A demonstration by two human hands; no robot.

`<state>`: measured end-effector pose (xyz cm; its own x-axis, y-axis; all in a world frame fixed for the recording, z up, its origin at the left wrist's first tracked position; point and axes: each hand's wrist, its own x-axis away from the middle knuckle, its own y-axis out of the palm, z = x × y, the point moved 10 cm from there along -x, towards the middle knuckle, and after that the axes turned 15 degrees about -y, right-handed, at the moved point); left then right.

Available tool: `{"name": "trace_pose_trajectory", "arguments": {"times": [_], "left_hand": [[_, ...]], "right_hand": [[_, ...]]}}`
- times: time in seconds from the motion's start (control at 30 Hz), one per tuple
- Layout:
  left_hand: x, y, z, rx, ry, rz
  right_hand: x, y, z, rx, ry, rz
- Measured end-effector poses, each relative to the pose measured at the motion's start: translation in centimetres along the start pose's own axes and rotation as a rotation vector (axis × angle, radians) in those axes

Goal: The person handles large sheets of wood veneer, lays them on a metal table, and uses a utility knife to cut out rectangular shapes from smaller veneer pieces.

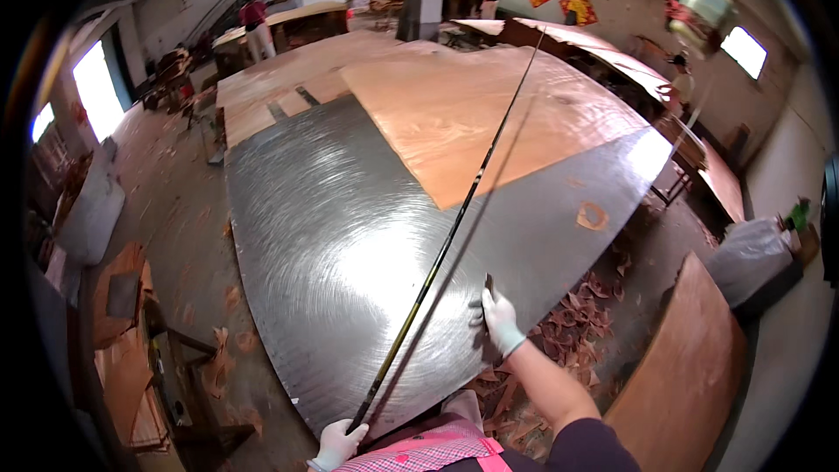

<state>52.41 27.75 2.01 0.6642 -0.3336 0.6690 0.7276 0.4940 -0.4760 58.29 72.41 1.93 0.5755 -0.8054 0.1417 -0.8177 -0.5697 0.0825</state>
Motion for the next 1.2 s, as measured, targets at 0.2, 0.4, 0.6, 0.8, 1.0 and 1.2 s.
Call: {"name": "trace_pose_trajectory", "arguments": {"times": [0.2,0.4,0.6,0.8,1.0,1.2], "left_hand": [[-0.1,0.7,5.7,0.137,-0.142,0.230],[-1.2,3.4,8.3,0.278,-0.266,0.309],[-2.1,4.2,6.5,0.393,-0.312,0.375],[-1.5,3.9,9.4,0.388,-0.232,0.391],[-1.6,4.1,9.9,0.431,-0.307,0.341],[-2.0,4.5,5.8,0.468,-0.290,0.439]], "right_hand": [[-18.1,5.4,-3.1,0.590,-0.323,-0.394],[-27.7,8.9,-3.8,1.277,-0.412,-0.528],[-30.5,10.8,-6.0,1.473,-0.391,-0.652],[-32.1,12.1,-9.7,1.234,-0.649,-0.450],[-34.4,11.1,-8.5,0.543,-0.592,-0.276],[-34.6,11.7,-4.8,0.484,-0.337,-0.264]]}}
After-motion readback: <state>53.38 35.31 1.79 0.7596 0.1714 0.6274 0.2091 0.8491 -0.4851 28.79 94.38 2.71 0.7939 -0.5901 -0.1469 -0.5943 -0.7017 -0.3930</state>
